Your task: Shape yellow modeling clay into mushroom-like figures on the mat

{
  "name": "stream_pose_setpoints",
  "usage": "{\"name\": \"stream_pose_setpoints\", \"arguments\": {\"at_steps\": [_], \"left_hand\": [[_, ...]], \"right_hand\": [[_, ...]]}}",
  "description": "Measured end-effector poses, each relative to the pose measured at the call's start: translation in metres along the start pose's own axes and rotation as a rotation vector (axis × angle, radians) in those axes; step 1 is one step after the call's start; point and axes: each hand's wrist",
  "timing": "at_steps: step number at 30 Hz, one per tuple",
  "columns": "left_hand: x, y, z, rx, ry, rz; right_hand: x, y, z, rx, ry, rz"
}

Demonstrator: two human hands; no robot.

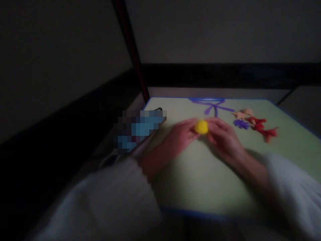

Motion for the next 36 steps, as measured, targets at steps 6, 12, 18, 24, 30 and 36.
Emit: {"name": "stream_pose_setpoints", "arguments": {"at_steps": [6, 12, 18, 24, 30, 36], "left_hand": [[0.002, -0.003, 0.004, 0.027, 0.042, 0.056], [-0.001, -0.001, -0.006, -0.007, 0.216, 0.080], [-0.001, -0.001, -0.007, 0.052, 0.159, 0.045], [-0.003, 0.000, -0.010, 0.087, 0.070, -0.014], [-0.004, 0.001, -0.012, 0.043, 0.059, -0.013], [-0.003, 0.001, -0.012, 0.026, 0.091, -0.003]], "right_hand": [[0.003, 0.000, 0.002, 0.023, 0.020, 0.000], [0.004, 0.000, 0.000, 0.022, -0.018, -0.025], [0.005, 0.001, -0.001, 0.050, -0.001, -0.048], [0.005, 0.001, -0.001, 0.049, 0.002, -0.036], [0.006, 0.002, -0.004, 0.059, -0.031, -0.037], [0.006, 0.001, -0.005, 0.061, 0.024, 0.000]]}}
Point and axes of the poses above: each hand's wrist, its own y-axis away from the middle knuckle, its own z-axis out of the back of the hand, x = y × z, and after that the axes turned 9 degrees about x, right-handed
